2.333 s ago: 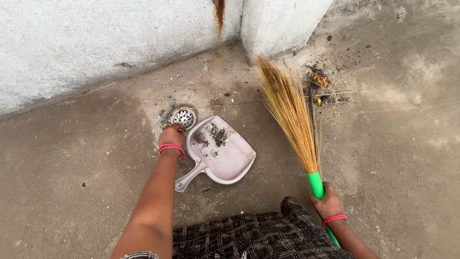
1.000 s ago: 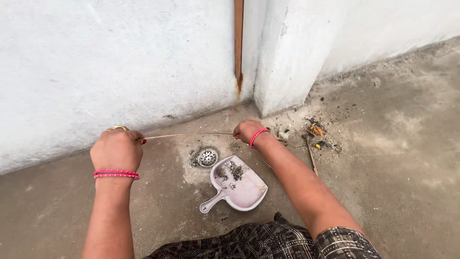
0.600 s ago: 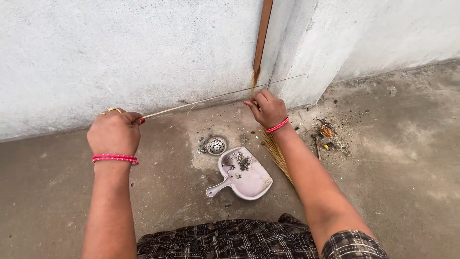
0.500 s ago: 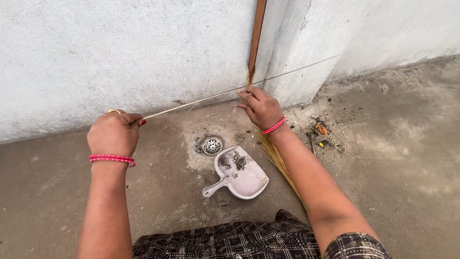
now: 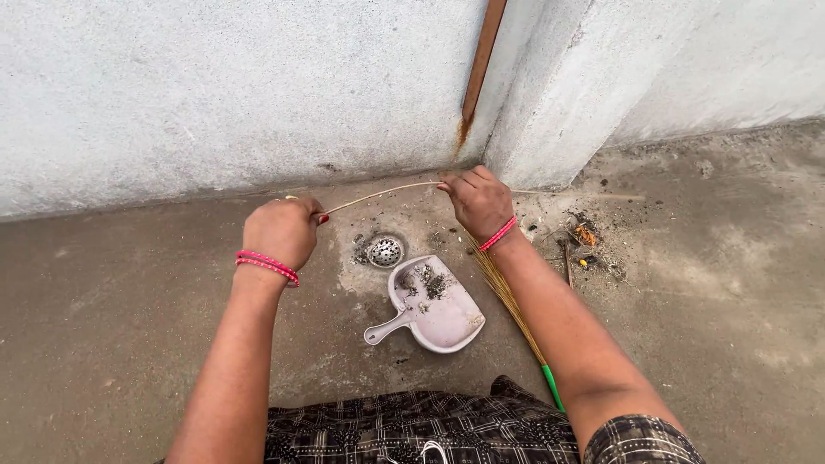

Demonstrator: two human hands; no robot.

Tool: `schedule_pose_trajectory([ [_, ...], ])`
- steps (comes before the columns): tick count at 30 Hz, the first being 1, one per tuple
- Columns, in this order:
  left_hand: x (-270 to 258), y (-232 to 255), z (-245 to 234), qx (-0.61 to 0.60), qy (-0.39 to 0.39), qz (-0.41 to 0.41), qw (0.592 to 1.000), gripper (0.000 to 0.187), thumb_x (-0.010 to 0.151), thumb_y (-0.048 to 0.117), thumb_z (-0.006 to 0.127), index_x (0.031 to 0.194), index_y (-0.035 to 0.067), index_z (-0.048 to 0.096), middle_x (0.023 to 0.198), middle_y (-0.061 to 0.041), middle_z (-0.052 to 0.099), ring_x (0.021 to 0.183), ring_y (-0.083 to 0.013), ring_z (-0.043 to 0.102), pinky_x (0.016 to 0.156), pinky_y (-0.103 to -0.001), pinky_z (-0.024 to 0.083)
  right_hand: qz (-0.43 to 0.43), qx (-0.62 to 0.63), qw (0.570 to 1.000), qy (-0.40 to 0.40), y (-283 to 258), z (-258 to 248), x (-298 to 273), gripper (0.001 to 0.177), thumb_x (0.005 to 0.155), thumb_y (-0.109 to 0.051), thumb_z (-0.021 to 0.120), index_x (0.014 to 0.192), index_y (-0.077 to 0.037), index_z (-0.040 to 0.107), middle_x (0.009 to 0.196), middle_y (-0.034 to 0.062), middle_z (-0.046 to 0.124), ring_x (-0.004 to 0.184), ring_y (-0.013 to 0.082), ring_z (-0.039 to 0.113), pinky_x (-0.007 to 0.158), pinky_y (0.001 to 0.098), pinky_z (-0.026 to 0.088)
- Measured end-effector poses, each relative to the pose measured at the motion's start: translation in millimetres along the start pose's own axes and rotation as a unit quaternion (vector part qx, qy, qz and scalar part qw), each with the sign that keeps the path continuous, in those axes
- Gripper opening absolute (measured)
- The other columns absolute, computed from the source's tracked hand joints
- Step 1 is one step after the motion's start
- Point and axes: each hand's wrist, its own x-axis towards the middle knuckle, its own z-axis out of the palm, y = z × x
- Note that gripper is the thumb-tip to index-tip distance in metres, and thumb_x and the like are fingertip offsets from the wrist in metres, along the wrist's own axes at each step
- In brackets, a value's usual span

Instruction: Sweeping debris and small sticks into a dustpan on an outdoor balcony.

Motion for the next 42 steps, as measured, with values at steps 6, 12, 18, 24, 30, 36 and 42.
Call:
schedule_pose_trajectory([
  [6, -14.8, 75.6, 42.7, -0.302, -0.160, -0.078, 0.937, 0.013, 0.095, 0.018, 0.063, 0.099, 0.014, 0.074, 0.078, -0.006, 0.078, 0.070, -0.0198, 0.075, 0.071, -0.039, 0.059, 0.230, 0.160, 0.957, 0.077, 4.7, 6.9, 7.3, 0.014, 0.098, -0.021, 0.075, 0.096, -0.007, 0.079, 0.079, 0.0050, 0.074, 0.067, 0.0165, 0.063, 0.063, 0.0304, 0.051],
  [12, -22.8, 95.2, 93.5, -0.496, -0.110, -0.084, 0.857, 0.014, 0.094, 0.016, 0.075, 0.101, 0.004, 0.079, 0.083, -0.006, 0.080, 0.071, -0.0091, 0.072, 0.068, -0.030, 0.057, 0.366, 0.381, 0.849, -0.002, -38.1, 15.9, 31.8, 0.018, 0.100, -0.019, 0.070, 0.103, -0.003, 0.079, 0.073, 0.0006, 0.072, 0.059, 0.0034, 0.058, 0.054, 0.0224, 0.048],
  [18, -13.2, 75.4, 146.5, -0.737, -0.181, -0.097, 0.644, 0.026, 0.098, 0.002, 0.065, 0.123, -0.002, 0.072, 0.105, -0.010, 0.079, 0.094, -0.0164, 0.076, 0.084, -0.031, 0.063, 0.366, 0.544, 0.754, -0.032, -47.7, 34.5, 22.0, 0.024, 0.100, -0.017, 0.069, 0.118, -0.002, 0.076, 0.085, -0.0006, 0.074, 0.064, 0.0022, 0.058, 0.056, 0.0206, 0.052],
  [24, -20.0, 84.4, 132.0, -0.799, -0.271, -0.075, 0.532, 0.038, 0.099, -0.003, 0.055, 0.137, 0.000, 0.062, 0.112, -0.016, 0.075, 0.104, -0.0230, 0.075, 0.093, -0.036, 0.064, 0.362, 0.589, 0.722, -0.037, -34.8, 43.7, 16.3, 0.025, 0.100, -0.016, 0.072, 0.120, -0.002, 0.076, 0.088, -0.0010, 0.073, 0.070, 0.0036, 0.060, 0.060, 0.0215, 0.053],
  [30, -23.4, 82.6, 145.8, -0.782, -0.279, -0.098, 0.548, 0.031, 0.101, -0.005, 0.058, 0.130, -0.007, 0.067, 0.112, -0.016, 0.075, 0.099, -0.0273, 0.078, 0.088, -0.040, 0.066, 0.369, 0.625, 0.686, -0.052, -27.3, 58.1, 2.8, 0.026, 0.098, -0.018, 0.075, 0.120, -0.003, 0.075, 0.090, -0.0011, 0.071, 0.076, 0.0058, 0.063, 0.065, 0.0240, 0.055],
  [36, 2.9, 54.2, 125.3, -0.805, -0.026, -0.141, 0.575, 0.018, 0.101, -0.002, 0.059, 0.116, -0.007, 0.068, 0.104, -0.017, 0.077, 0.096, -0.0276, 0.077, 0.083, -0.039, 0.066, 0.403, 0.597, 0.647, -0.250, -23.7, 59.0, -17.2, 0.032, 0.099, -0.028, 0.067, 0.121, -0.006, 0.076, 0.102, 0.0006, 0.079, 0.088, 0.0069, 0.072, 0.075, 0.0220, 0.057],
  [42, 2.1, 54.9, 111.2, -0.813, 0.063, -0.134, 0.564, 0.018, 0.101, -0.001, 0.060, 0.117, -0.003, 0.068, 0.097, -0.014, 0.075, 0.095, -0.0250, 0.078, 0.087, -0.038, 0.067, 0.391, 0.539, 0.687, -0.290, -47.9, 75.1, -31.0, 0.021, 0.095, -0.020, 0.074, 0.107, -0.003, 0.080, 0.089, 0.0030, 0.078, 0.075, 0.0074, 0.068, 0.069, 0.0251, 0.057],
])
